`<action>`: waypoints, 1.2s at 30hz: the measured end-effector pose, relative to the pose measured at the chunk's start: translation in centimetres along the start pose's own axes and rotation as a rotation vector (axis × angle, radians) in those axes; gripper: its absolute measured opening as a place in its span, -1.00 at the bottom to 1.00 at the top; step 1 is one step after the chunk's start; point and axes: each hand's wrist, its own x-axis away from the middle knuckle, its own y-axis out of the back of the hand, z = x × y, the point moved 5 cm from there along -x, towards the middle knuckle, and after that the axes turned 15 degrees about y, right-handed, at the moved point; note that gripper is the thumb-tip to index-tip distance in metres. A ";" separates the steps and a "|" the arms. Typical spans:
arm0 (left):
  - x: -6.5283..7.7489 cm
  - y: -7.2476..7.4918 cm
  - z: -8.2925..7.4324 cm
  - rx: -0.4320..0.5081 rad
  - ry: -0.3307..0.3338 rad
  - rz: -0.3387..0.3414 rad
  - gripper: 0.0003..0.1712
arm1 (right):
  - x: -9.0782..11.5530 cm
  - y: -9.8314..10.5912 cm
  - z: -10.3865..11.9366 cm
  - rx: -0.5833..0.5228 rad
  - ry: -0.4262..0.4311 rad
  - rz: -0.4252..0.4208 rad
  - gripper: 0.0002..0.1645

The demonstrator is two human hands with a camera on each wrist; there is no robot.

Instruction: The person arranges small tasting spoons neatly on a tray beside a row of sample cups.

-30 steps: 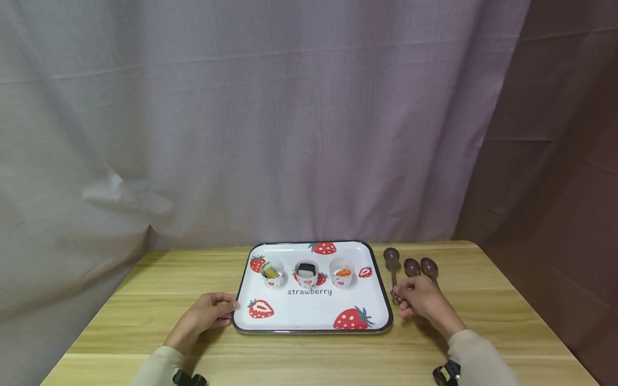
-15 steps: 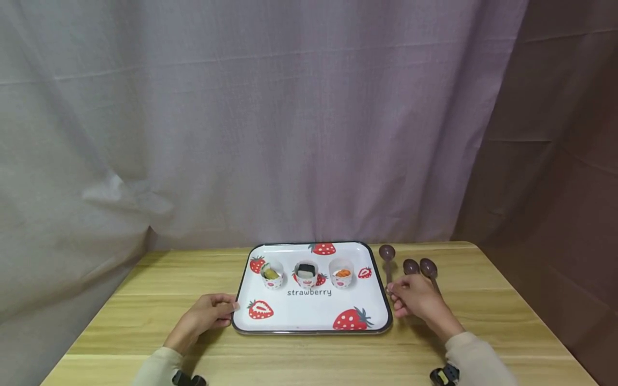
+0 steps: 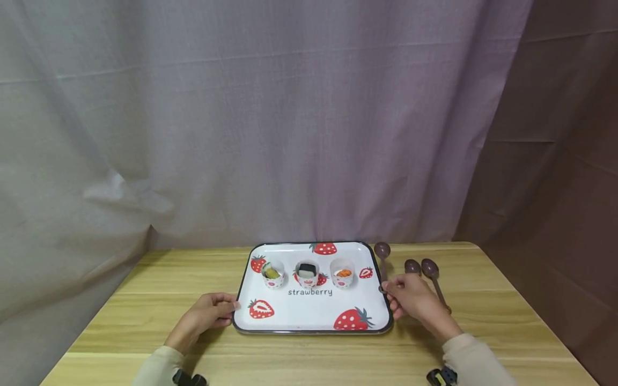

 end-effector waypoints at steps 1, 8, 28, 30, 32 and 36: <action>0.0 0.0 0.0 -0.002 0.001 0.000 -0.73 | 0.0 -0.1 0.3 0.010 0.005 -0.002 -0.70; 0.1 0.1 0.0 0.000 -0.005 0.015 -0.72 | 0.2 -1.0 1.6 0.021 0.025 0.026 -0.70; 0.1 -0.1 0.2 0.003 -0.020 0.002 -0.69 | -0.2 -3.8 2.8 -0.104 0.042 0.022 -0.72; 0.1 -0.1 0.2 0.006 -0.025 0.004 -0.69 | -0.3 -4.0 3.0 -0.120 0.042 0.002 -0.73; 0.0 -0.1 0.2 0.010 -0.031 0.010 -0.69 | -0.4 -4.3 3.1 -0.127 0.046 -0.010 -0.75; -0.1 -0.1 0.2 0.007 -0.035 0.014 -0.69 | -0.5 -4.9 3.5 -0.132 0.046 -0.026 -0.76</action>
